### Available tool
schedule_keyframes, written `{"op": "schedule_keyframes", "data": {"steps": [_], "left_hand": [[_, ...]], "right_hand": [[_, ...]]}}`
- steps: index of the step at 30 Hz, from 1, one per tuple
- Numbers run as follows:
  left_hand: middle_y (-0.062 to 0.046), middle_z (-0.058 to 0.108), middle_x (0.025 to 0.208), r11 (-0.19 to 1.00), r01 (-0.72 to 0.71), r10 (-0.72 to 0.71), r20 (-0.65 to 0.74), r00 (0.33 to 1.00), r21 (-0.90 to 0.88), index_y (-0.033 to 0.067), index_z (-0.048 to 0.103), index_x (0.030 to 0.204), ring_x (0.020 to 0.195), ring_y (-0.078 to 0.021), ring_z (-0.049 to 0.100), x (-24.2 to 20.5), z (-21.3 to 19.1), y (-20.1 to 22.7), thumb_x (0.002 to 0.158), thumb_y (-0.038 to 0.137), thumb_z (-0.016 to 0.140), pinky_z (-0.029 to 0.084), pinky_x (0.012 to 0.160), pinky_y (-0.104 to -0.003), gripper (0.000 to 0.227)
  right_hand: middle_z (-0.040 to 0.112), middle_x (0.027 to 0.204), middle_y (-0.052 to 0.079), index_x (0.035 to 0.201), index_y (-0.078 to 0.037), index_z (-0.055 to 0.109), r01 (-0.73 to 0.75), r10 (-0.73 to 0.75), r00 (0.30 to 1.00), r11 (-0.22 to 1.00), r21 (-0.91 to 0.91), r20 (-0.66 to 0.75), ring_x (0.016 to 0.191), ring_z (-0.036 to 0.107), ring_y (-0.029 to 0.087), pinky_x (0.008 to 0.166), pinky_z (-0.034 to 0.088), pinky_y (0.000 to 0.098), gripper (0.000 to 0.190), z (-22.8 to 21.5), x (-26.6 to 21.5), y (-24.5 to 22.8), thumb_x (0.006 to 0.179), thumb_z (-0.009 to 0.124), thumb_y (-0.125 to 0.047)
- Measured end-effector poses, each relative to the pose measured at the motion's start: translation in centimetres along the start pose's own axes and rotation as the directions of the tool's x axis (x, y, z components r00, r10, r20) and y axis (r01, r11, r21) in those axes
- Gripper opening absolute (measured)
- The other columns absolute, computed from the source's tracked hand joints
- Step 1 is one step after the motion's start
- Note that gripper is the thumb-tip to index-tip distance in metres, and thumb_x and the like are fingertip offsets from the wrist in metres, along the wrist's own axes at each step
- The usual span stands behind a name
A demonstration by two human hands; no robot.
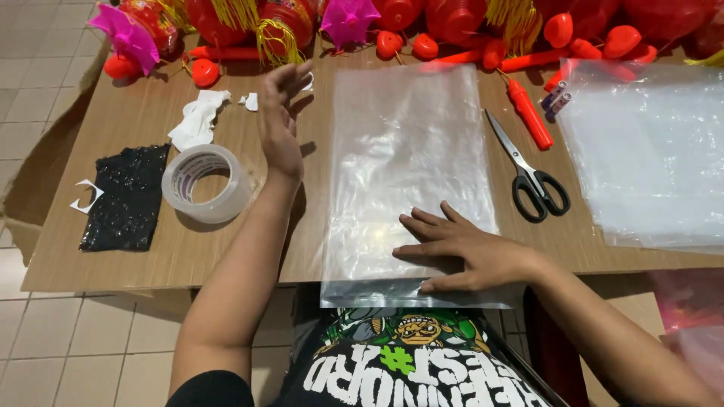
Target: Assembling and packaging a decorative lantern toy, including bagging the lantern and assembling the light-up handle with batteries.
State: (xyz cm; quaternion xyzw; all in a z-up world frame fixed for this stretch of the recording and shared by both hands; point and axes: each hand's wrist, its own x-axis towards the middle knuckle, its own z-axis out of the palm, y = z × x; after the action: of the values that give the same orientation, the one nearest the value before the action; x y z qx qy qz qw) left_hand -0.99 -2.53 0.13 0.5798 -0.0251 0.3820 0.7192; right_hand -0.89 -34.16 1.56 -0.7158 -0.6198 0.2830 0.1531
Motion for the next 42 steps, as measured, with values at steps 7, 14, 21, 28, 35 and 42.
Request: {"op": "schedule_keyframes", "data": {"steps": [7, 14, 21, 28, 35, 42], "left_hand": [[-0.019, 0.062, 0.136, 0.785, -0.47, 0.122, 0.644, 0.756, 0.403, 0.0083, 0.062, 0.13, 0.128, -0.039, 0.056, -4.1, 3.6, -0.6, 0.101, 0.028, 0.063, 0.042, 0.111, -0.049, 0.035], [-0.024, 0.027, 0.164, 0.49, -0.513, -0.586, 0.702, 0.406, 0.705, 0.0038, 0.031, 0.157, 0.154, -0.0399, 0.021, -6.9, 4.5, -0.4, 0.103, 0.056, 0.037, 0.009, 0.123, -0.06, 0.075], [-0.018, 0.037, 0.161, 0.441, -0.578, -0.51, 0.721, 0.469, 0.687, 0.007, 0.037, 0.155, 0.148, -0.0368, 0.036, -2.8, 6.4, -4.3, 0.108, 0.039, 0.034, 0.029, 0.117, -0.056, 0.057], [-0.011, 0.035, 0.165, 0.374, -0.648, -0.5, 0.733, 0.462, 0.664, 0.0166, 0.035, 0.159, 0.154, -0.0326, 0.029, 2.5, 7.2, -9.7, 0.111, 0.045, 0.022, 0.019, 0.124, -0.058, 0.057], [-0.008, 0.037, 0.164, 0.189, -0.485, -0.488, 0.51, 0.708, 0.854, 0.0149, 0.039, 0.158, 0.154, -0.026, 0.03, 6.4, 2.6, -13.4, 0.11, 0.049, 0.025, 0.018, 0.124, -0.055, 0.061], [-0.02, 0.036, 0.162, 0.321, -0.372, -0.487, 0.489, 0.723, 0.871, 0.0045, 0.042, 0.154, 0.151, -0.0369, 0.031, 0.6, 0.2, -3.6, 0.109, 0.045, 0.037, 0.019, 0.122, -0.06, 0.061]], "right_hand": [[0.033, 0.16, 0.027, 0.147, -0.025, 0.054, -0.273, 0.237, 0.812, 0.962, 0.011, -0.534, 0.147, 0.026, 0.049, 0.12, 0.014, 0.0632, 0.058, -2.5, 0.1, 6.8, 0.094, 0.064, -0.044], [0.018, 0.163, 0.029, 0.161, -0.031, 0.027, -0.446, 0.41, 0.844, 0.894, -0.028, -0.347, 0.153, 0.012, 0.046, 0.12, 0.001, 0.0657, 0.077, -1.7, 2.9, 9.7, 0.096, 0.054, -0.061], [0.017, 0.163, 0.033, 0.161, -0.009, 0.02, -0.377, 0.363, 0.874, 0.926, 0.022, -0.323, 0.153, 0.011, 0.047, 0.12, 0.0, 0.0646, 0.09, -2.8, 2.9, 6.1, 0.095, 0.061, -0.054], [0.026, 0.16, 0.032, 0.159, -0.005, 0.015, -0.389, 0.4, 0.847, 0.915, 0.105, -0.351, 0.152, 0.018, 0.046, 0.123, 0.001, 0.061, 0.097, -2.6, 2.7, 6.0, 0.091, 0.07, -0.048], [0.024, 0.161, 0.03, 0.157, -0.006, 0.02, -0.393, 0.4, 0.845, 0.915, 0.095, -0.354, 0.153, 0.017, 0.044, 0.122, -0.001, 0.0602, 0.092, -2.2, 2.7, 6.6, 0.092, 0.067, -0.053], [0.03, 0.158, 0.031, 0.158, -0.01, 0.022, -0.401, 0.446, 0.814, 0.895, 0.195, -0.371, 0.15, 0.022, 0.049, 0.122, 0.001, 0.0632, 0.096, -3.1, 2.3, 6.1, 0.087, 0.074, -0.049]]}}
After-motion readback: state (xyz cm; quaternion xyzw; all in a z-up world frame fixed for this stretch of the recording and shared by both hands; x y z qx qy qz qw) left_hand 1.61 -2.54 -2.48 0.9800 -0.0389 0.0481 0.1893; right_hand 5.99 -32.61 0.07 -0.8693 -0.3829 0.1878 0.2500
